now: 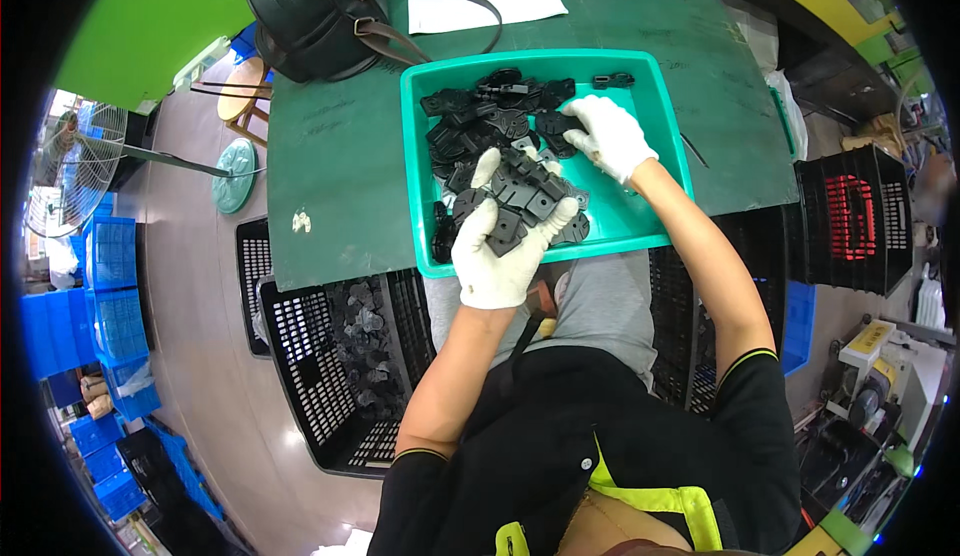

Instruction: The person sorts and groups small black plastic components by hand, taking them from a green bin at an industrial workstation and placing them into a black crate.

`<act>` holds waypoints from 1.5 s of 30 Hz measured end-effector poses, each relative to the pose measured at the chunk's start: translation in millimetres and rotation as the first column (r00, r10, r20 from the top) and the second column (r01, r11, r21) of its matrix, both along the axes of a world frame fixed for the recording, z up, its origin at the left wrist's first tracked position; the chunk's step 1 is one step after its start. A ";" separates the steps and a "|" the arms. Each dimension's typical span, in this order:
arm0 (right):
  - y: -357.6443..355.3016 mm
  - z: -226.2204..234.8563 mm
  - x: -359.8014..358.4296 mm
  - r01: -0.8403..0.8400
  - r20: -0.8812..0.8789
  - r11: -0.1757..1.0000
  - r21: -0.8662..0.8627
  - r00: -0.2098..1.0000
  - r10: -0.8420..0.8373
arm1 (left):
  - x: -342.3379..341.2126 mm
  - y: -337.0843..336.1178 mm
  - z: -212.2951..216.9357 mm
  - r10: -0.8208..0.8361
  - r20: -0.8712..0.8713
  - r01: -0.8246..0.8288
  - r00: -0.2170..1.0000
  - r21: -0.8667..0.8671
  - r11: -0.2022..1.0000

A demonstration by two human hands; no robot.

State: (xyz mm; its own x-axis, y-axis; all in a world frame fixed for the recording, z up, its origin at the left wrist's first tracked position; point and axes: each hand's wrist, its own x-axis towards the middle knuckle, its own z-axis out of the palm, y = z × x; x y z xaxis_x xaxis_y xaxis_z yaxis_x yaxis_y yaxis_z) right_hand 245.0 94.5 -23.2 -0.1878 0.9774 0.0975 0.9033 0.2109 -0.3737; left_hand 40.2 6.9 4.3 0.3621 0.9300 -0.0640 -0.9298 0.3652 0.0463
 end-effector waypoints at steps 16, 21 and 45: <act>-94.2 70.5 -76.7 0.200 -0.757 0.979 -0.032 0.634 -0.154 | 1.6 -0.8 0.5 0.042 -0.090 -0.044 0.995 -0.020 0.999; -93.7 65.1 -81.9 0.202 -0.861 0.973 -0.115 0.468 -0.198 | 2.1 0.2 0.2 0.054 -0.111 -0.056 0.992 -0.017 0.998; -110.1 56.2 -91.3 0.083 -0.757 0.996 -0.009 0.651 -0.061 | 1.4 -2.3 2.4 0.076 -0.165 -0.054 0.983 0.138 0.989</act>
State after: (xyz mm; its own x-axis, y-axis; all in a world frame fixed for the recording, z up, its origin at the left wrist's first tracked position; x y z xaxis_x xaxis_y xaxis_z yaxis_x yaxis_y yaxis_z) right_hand 153.7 -15.6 33.1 0.0330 0.9798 0.1972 0.3231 0.1763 -0.9298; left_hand 41.6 4.6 6.7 0.2952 0.9554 0.0060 -0.9258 0.2845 0.2489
